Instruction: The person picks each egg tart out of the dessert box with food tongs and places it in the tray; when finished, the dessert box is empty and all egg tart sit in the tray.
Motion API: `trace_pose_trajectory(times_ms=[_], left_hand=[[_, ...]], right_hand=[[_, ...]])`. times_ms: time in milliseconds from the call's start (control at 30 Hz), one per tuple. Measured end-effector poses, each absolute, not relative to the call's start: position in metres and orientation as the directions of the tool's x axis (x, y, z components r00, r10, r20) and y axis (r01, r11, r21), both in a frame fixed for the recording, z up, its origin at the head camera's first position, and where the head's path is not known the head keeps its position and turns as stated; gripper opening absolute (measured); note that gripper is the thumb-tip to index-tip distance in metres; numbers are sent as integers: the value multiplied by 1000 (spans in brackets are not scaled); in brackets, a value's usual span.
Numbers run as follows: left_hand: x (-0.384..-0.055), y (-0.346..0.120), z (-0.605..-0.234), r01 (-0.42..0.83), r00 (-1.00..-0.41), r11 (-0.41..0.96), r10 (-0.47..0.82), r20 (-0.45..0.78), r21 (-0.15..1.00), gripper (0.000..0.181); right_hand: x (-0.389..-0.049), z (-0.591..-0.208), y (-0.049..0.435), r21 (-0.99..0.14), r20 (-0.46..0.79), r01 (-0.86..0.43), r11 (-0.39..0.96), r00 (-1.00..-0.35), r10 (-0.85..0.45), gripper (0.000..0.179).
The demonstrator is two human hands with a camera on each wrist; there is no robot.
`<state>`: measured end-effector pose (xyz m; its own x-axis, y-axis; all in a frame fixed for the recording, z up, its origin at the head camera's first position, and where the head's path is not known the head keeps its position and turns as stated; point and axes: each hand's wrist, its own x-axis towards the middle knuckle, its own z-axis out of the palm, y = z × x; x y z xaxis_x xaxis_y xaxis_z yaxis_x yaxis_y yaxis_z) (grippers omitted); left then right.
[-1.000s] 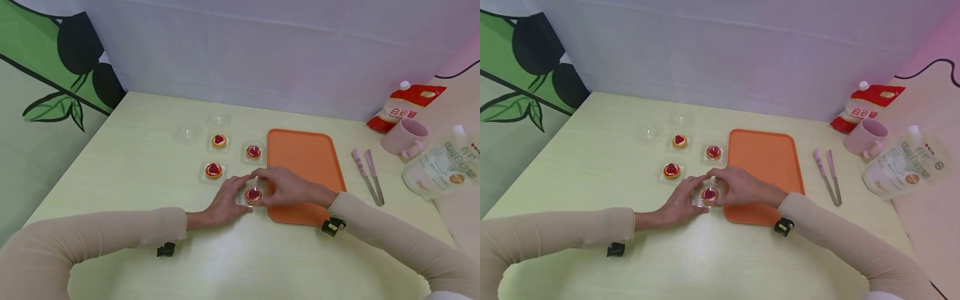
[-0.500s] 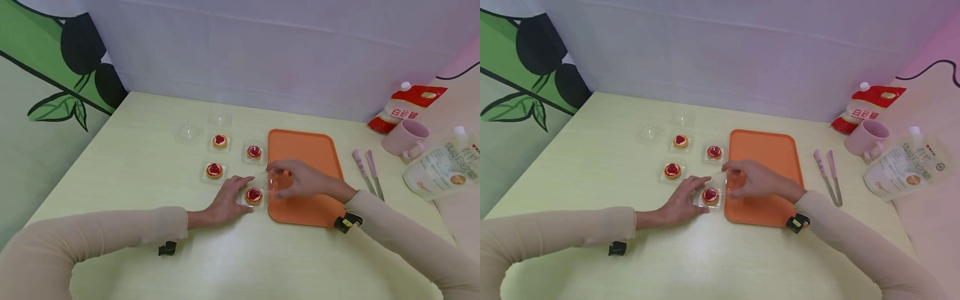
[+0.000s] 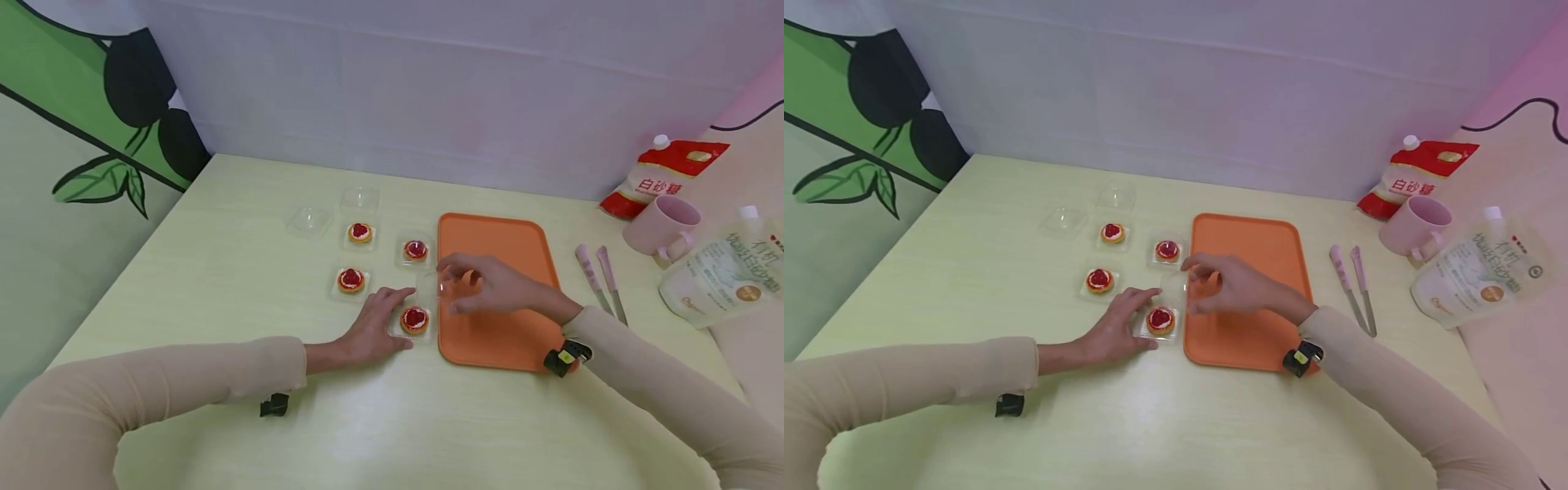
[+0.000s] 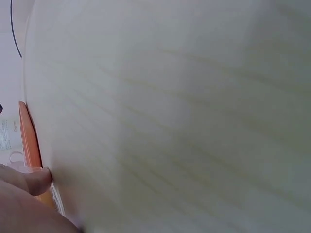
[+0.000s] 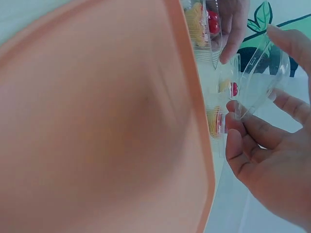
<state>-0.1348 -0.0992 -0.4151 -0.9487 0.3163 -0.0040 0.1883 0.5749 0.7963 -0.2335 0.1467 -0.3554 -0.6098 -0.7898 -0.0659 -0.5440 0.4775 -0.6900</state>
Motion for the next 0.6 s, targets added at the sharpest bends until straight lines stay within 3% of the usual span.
trace_pose_trajectory(times_ms=[400,600], left_hand=[[-137,-96,-410,101,-963,604,259,-74,791,105],[-136,-95,-410,60,-970,595,223,-93,802,105]], right_hand=[[-243,-340,144,-896,-185,-175,408,-689,-701,51],[-245,-335,144,-959,-217,16,282,-681,-699,49]])
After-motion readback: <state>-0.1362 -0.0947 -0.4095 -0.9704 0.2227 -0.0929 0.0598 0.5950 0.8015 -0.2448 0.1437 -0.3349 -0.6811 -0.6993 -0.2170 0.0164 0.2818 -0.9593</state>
